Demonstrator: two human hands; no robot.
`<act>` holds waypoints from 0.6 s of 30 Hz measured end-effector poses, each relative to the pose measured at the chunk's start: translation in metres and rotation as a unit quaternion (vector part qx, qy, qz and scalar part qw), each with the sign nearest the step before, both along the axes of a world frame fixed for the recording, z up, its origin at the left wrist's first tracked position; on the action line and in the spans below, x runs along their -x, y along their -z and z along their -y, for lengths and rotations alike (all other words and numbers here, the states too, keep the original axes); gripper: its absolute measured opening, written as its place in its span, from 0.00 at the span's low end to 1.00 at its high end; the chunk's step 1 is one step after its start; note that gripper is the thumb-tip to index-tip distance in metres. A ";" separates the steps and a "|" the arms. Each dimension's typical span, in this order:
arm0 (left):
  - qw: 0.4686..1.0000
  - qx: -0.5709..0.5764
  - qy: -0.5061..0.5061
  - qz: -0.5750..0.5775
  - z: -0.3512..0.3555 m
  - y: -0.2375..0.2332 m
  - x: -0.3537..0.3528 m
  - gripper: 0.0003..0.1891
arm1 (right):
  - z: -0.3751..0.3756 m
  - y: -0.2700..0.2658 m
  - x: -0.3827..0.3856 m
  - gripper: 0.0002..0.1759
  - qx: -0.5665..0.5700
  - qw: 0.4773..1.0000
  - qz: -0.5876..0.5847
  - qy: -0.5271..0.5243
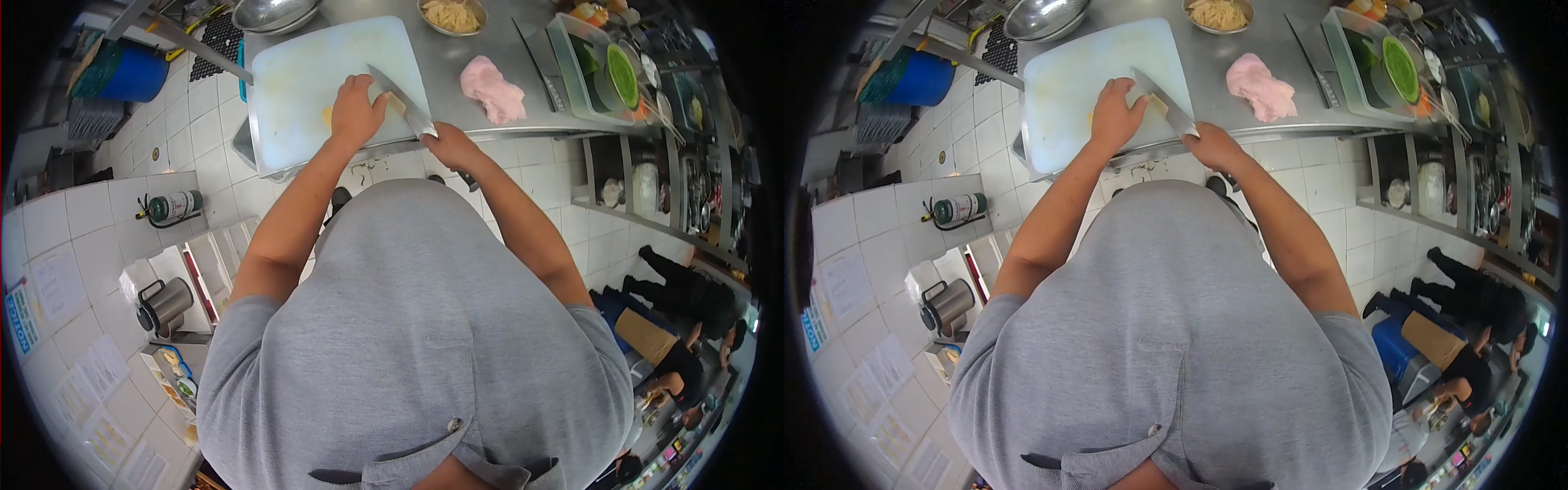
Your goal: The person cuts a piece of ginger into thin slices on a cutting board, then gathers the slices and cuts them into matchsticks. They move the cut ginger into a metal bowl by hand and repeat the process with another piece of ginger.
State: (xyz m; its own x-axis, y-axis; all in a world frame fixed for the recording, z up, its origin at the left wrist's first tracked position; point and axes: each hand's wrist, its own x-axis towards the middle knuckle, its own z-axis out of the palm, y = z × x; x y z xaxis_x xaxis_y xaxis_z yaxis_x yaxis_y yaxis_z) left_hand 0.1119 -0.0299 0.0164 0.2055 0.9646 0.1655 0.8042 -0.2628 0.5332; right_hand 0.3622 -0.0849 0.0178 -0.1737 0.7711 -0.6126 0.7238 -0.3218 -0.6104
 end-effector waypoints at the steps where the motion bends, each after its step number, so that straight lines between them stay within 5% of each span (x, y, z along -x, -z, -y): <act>1: 0.993 0.077 -0.050 0.070 -0.003 -0.006 0.000 0.28 | 0.001 0.002 0.001 0.30 -0.004 1.000 0.002 -0.009; 6: 0.944 0.168 -0.167 0.228 -0.006 0.010 0.011 0.25 | 0.014 0.008 0.021 0.29 -0.150 0.987 -0.051 -0.015; 8: 0.834 0.292 -0.144 0.446 -0.006 0.011 0.019 0.20 | 0.018 0.004 0.030 0.27 -0.142 0.988 -0.050 -0.020; 12: 0.823 0.290 -0.168 0.458 -0.003 0.011 0.041 0.15 | 0.021 -0.008 0.041 0.27 -0.146 0.989 -0.032 -0.016; 18: 0.903 0.181 -0.186 0.343 -0.006 0.016 0.093 0.11 | 0.014 -0.006 0.025 0.27 -0.216 0.976 -0.008 0.029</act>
